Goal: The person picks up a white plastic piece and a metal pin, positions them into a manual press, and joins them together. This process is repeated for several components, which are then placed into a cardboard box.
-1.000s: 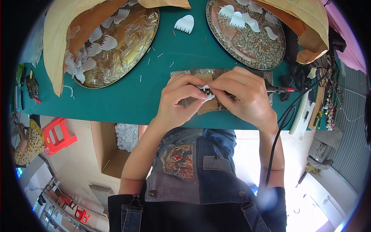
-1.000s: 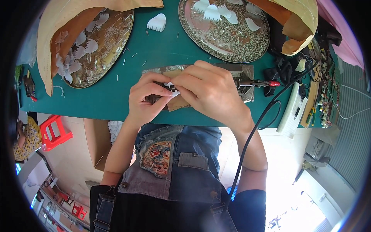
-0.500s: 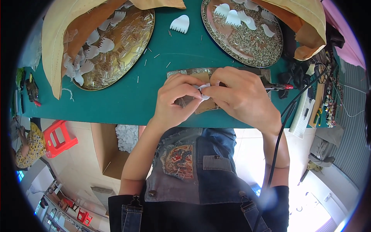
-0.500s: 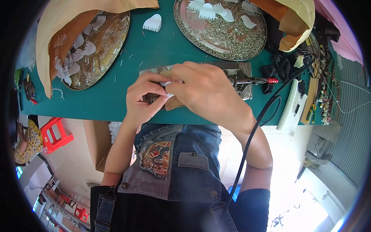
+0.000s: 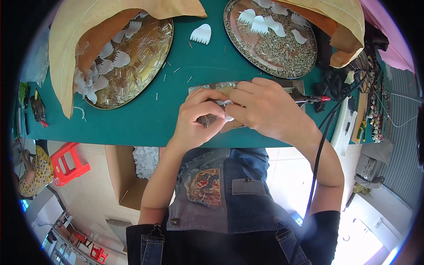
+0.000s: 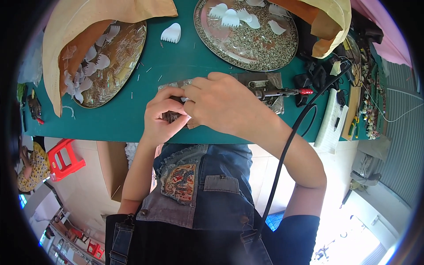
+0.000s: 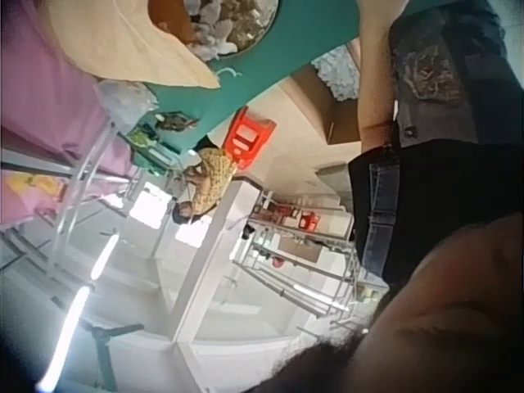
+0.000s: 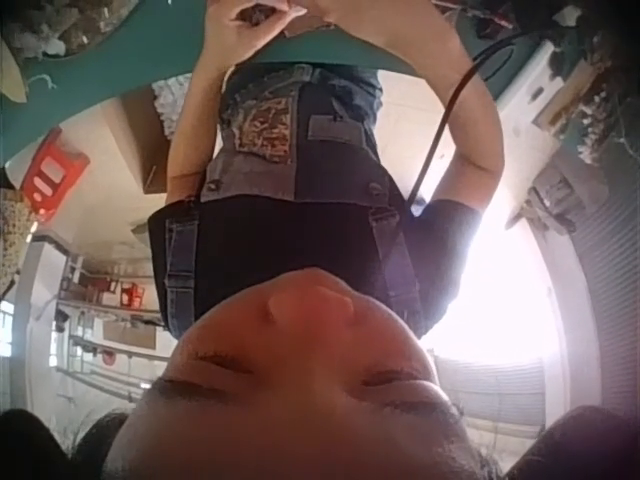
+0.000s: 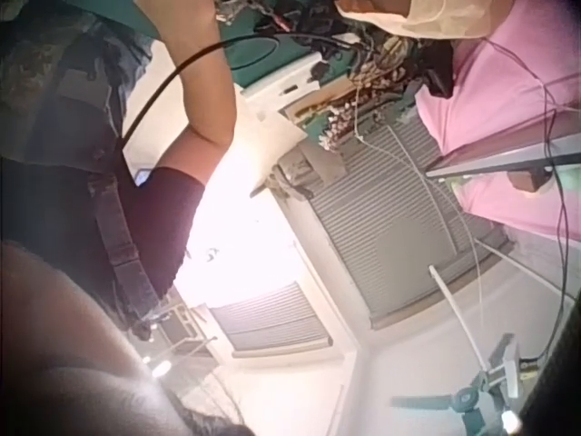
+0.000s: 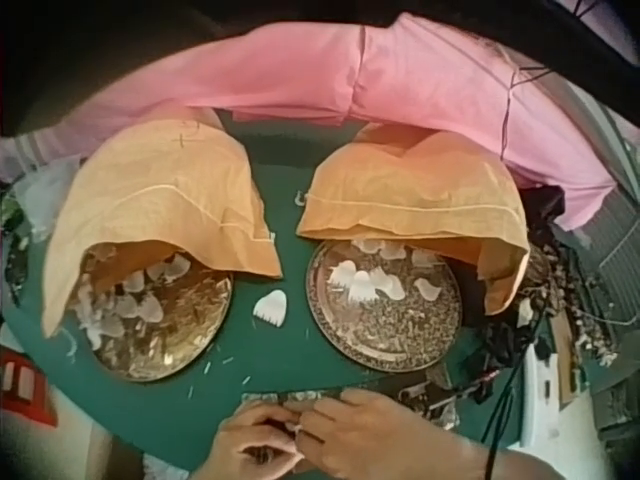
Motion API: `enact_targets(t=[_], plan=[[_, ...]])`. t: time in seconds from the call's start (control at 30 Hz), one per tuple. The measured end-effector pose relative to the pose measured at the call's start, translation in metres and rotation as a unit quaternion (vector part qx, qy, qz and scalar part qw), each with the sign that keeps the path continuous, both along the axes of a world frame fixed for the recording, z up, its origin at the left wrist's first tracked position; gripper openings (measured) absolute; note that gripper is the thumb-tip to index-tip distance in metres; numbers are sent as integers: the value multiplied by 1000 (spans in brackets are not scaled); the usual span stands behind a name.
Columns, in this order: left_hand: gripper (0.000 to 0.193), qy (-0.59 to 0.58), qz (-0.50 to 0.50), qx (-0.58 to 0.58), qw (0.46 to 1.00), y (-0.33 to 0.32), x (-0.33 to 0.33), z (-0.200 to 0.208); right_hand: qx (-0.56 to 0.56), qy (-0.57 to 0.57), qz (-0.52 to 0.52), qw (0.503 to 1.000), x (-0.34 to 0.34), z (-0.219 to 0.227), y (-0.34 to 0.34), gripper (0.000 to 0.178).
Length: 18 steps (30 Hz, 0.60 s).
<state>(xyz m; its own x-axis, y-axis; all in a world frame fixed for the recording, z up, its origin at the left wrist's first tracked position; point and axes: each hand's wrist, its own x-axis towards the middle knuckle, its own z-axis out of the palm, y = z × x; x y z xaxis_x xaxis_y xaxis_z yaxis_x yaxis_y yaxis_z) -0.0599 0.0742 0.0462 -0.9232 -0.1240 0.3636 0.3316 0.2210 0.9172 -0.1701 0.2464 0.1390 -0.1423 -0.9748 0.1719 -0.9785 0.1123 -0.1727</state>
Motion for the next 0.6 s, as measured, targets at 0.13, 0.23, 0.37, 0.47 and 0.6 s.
enact_targets(t=[0.13, 0.23, 0.37, 0.47, 0.6], plan=[[17, -18, -9, 5, 1000, -3, 1, 0, -12, -9, 33, 999, -7, -9, 2, 22], [17, -22, -14, 8, 1000, -3, 1, 0, -52, -60, 45, 996, -18, -22, 4, 17], [17, -14, -15, -1, 1000, -3, 1, -4, -146, -281, -44, 948, -12, -18, 5, 14], [17, -25, -9, 30, 999, -1, 1, -6, -235, -229, -74, 942, -2, -23, 7, 19], [21, 12, -15, -36, 999, -5, 0, -3, -213, -120, -111, 963, 16, -23, 17, 21]])
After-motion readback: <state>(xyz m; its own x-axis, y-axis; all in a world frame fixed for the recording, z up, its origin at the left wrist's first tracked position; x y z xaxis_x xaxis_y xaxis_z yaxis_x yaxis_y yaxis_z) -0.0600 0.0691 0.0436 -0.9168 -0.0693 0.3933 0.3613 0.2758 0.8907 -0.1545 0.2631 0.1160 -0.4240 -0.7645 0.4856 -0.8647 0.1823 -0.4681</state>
